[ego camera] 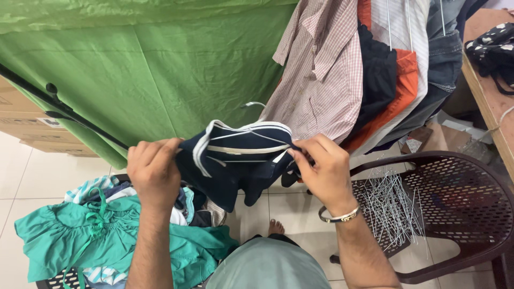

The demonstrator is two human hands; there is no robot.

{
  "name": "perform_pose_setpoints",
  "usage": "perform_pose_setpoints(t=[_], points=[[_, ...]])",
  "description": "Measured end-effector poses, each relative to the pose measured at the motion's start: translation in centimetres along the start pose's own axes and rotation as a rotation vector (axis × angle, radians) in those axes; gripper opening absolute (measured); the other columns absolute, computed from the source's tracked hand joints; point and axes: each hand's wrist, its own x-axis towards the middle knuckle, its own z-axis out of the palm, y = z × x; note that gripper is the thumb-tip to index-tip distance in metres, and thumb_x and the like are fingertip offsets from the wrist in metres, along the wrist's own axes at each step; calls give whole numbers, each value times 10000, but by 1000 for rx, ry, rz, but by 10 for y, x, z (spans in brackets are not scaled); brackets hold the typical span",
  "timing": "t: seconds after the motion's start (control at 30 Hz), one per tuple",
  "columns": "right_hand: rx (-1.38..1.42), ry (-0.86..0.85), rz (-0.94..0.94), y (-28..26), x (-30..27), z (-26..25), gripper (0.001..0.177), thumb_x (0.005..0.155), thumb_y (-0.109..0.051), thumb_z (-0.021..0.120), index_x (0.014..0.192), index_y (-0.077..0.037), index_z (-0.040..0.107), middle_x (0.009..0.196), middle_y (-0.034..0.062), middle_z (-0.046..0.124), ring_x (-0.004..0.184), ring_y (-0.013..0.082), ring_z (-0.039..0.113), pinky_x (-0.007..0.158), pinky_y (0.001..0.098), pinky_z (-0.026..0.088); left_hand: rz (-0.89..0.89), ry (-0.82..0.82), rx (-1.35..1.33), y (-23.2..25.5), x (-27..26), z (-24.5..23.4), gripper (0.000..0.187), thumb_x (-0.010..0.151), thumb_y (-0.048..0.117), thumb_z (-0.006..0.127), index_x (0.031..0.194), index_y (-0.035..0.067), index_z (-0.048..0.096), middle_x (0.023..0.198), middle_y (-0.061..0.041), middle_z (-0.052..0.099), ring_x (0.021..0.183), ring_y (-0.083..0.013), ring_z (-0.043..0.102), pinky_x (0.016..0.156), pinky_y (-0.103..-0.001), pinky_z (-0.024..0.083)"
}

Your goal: The person picks up various garments from a laundry basket, places each onto a wire hanger, and hangs them on a clothing rack. Items handled include shorts, a shirt, and a t-shirt. The person repeats this process for several pieces of clothing.

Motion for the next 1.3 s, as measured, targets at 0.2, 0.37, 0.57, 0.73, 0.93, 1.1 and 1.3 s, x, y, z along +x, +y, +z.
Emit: perform_pose_setpoints(t=[0.2, 0.37, 0.57, 0.73, 0.93, 1.1, 1.3], points=[[19, 36, -73, -11, 4, -14, 217, 808, -136, 843, 967, -25, 746, 874, 71, 686, 716, 163, 662, 633, 288, 545, -3, 0, -77, -3, 2, -1, 258, 823, -105, 675, 1012, 60, 734, 914, -35, 698, 834, -237, 596, 806, -373, 413], [-24, -18, -250, -1, 17, -38, 437, 833, -248, 783, 1154, 27, 672, 1041, 164, 662, 906, 268, 664, 753, 356, 547, 49, 33, -157, -7, 17, 8, 211, 853, -74, 692, 1000, 75, 719, 921, -31, 690, 905, -238, 626, 938, -392, 441], [121, -416, 6, 38, 4, -41, 312, 840, -237, 811, 1064, -29, 746, 738, 62, 700, 574, 127, 643, 541, 269, 513, 56, -59, -249, -9, 43, 34, 142, 915, -14, 707, 998, 101, 723, 949, -9, 694, 1023, -222, 643, 1119, -438, 349], [241, -384, 22, 49, -14, -33, 191, 885, -165, 783, 949, -1, 708, 641, 41, 600, 533, 78, 531, 499, 245, 432, 13, -110, -251, -1, 63, 67, 163, 925, -3, 685, 998, 134, 736, 1036, 24, 720, 1284, -196, 638, 1186, -461, 229], [255, -148, 93, 36, -17, -27, 172, 922, -135, 748, 913, 12, 660, 607, 11, 511, 529, 52, 434, 479, 254, 365, 14, -2, -264, 14, 80, 103, 200, 909, 72, 727, 1093, 127, 780, 1279, -97, 696, 1276, -336, 573, 1046, -478, 286], [191, -97, 159, 31, -9, -15, 182, 893, -130, 776, 912, 20, 674, 611, 6, 527, 535, 52, 428, 471, 252, 359, -275, 57, -444, 44, 54, 118, 182, 990, 54, 646, 1165, 30, 691, 1187, -132, 684, 1116, -312, 653, 975, -393, 511], [213, -54, 231, 35, -5, -7, 182, 852, -111, 811, 913, 18, 699, 599, -6, 533, 539, 27, 466, 480, 231, 413, -482, -199, -670, 108, 12, 121, 140, 985, 147, 671, 983, 9, 692, 862, -129, 685, 759, -274, 674, 713, -361, 527]])
